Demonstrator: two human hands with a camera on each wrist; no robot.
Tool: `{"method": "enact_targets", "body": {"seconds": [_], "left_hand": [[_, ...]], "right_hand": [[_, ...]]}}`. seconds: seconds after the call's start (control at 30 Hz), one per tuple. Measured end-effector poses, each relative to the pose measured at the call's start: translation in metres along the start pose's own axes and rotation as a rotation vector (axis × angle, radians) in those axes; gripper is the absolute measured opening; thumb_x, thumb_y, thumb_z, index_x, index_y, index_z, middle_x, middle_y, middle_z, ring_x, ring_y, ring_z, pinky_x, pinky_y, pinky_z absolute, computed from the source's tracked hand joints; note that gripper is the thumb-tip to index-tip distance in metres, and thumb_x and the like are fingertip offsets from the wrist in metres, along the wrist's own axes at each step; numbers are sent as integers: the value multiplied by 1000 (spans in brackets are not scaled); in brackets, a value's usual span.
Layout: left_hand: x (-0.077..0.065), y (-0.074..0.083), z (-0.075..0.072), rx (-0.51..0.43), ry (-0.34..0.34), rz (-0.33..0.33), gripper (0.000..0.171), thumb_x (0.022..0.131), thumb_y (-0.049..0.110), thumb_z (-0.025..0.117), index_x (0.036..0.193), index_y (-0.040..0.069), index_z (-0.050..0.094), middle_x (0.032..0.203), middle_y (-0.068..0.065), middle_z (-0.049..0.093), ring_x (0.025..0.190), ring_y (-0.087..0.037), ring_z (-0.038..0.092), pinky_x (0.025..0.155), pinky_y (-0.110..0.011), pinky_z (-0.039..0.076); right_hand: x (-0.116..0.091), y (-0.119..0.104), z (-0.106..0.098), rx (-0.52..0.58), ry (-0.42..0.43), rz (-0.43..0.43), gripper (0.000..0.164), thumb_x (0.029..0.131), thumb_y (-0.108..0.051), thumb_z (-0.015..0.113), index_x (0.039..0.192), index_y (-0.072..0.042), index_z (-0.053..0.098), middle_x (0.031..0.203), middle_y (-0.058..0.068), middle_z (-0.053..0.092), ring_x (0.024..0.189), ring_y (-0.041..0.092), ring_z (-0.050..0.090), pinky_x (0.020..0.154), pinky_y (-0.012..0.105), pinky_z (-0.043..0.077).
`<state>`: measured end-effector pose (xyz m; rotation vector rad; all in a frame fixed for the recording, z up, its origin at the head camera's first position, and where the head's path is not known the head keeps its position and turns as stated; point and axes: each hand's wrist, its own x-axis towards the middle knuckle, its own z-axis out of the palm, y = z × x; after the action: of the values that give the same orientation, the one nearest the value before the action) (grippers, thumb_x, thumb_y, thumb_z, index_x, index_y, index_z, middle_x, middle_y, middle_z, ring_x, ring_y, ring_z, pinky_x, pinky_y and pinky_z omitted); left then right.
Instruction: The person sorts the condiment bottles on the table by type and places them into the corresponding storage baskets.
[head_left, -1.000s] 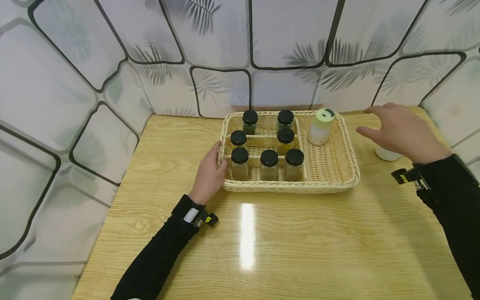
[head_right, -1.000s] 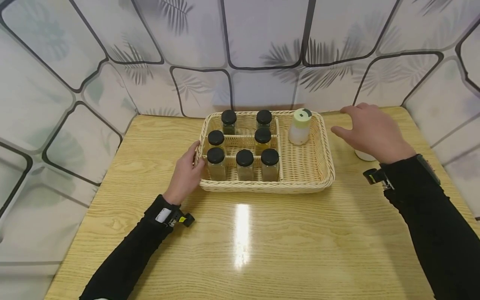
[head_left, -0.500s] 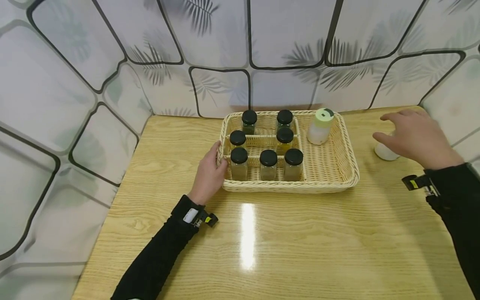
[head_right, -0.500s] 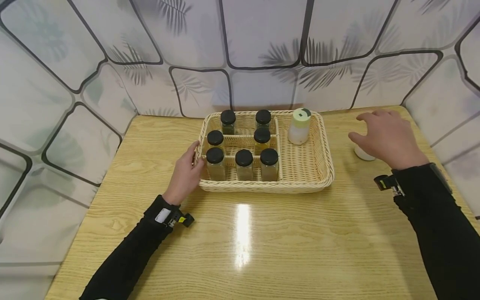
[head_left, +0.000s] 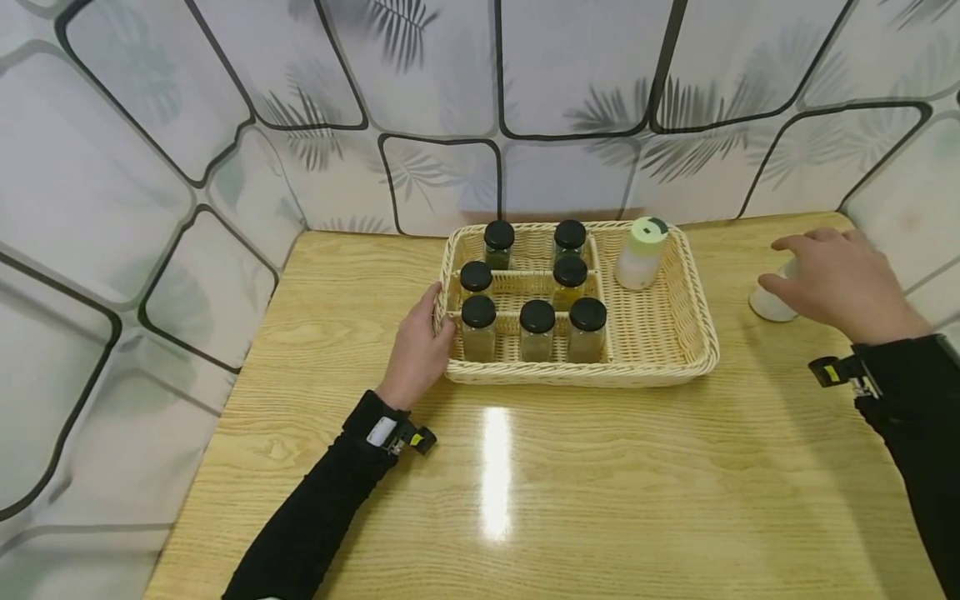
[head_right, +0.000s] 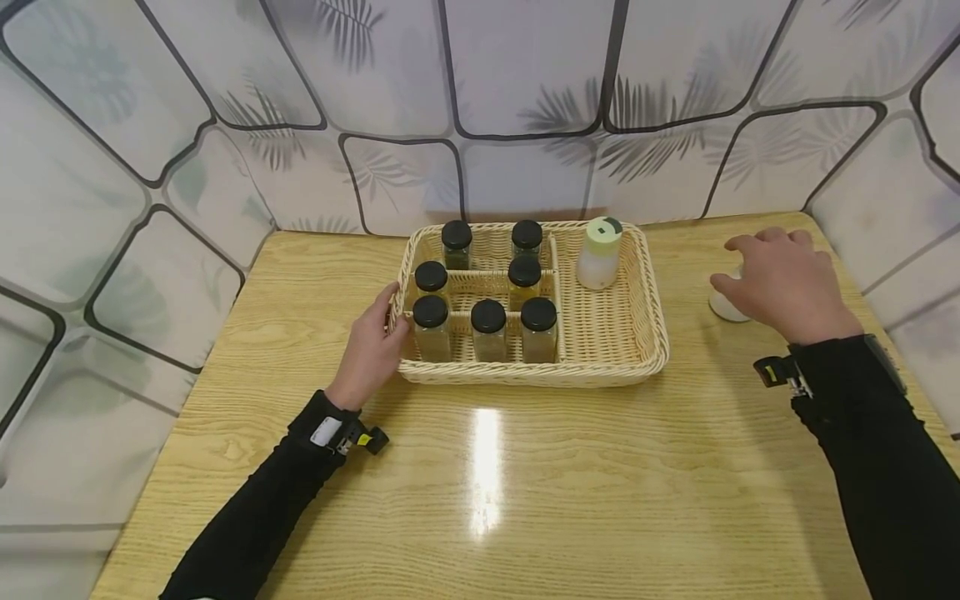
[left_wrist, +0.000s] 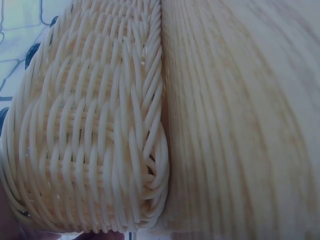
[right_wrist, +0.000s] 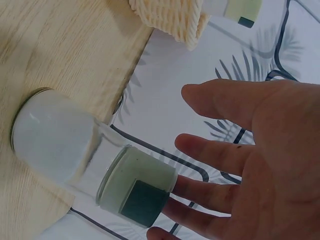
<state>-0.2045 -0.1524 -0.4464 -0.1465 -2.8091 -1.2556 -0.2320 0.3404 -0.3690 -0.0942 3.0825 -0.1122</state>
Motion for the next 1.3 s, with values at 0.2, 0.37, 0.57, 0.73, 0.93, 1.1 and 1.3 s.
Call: {"method": "enact_targets", "body": {"seconds": [0.2,0.37,0.57,0.73,0.93,1.1,1.3], "left_hand": [[0,0,0,-4,4,4,59,102,22,42,158,7,30,157,-16,42,141,-29,45,115,-46,41],[1,-1,0,-4,7,9,59,102,21,43,158,7,30,157,-16,42,142,-29,44,116,-45,40],[1,-1,0,-2,11,9,59,102,21,43,158,7,30,157,-16,42,143,-29,44,116,-45,39],[1,-1,0,-3,12,9,59,102,21,42,158,6,30,158,-16,41,143,-29,43,116,-46,39],[1,-1,0,-10,11,9,59,102,21,42,158,7,31,157,-16,42,142,-29,44,116,-45,40],[1,-2,1,-4,13,11,59,102,21,42,158,7,31,157,-16,42,142,-29,44,116,-46,39],[1,-2,1,5,17,13,58,102,21,42,158,6,31,157,-16,42,142,-29,44,116,-46,39]], "right_hand": [[0,-2,-1,5,10,26,52,101,-22,54,139,11,45,134,41,37,127,61,27,112,71,16],[5,10,9,16,15,51,51,102,-22,52,142,9,43,138,40,33,128,64,22,109,74,16],[17,28,25,29,10,74,49,104,-19,48,145,6,42,142,38,31,131,63,22,107,74,21],[13,20,14,32,24,19,42,98,-3,43,136,13,47,130,40,38,125,57,29,110,72,16],[5,9,5,52,42,24,42,91,4,43,131,16,48,127,41,38,117,58,33,103,73,23],[4,9,5,64,60,9,43,89,7,40,130,17,49,125,41,38,114,58,34,102,73,25],[4,13,8,87,61,17,41,95,4,40,132,17,48,122,41,38,114,58,32,102,73,25]]}}
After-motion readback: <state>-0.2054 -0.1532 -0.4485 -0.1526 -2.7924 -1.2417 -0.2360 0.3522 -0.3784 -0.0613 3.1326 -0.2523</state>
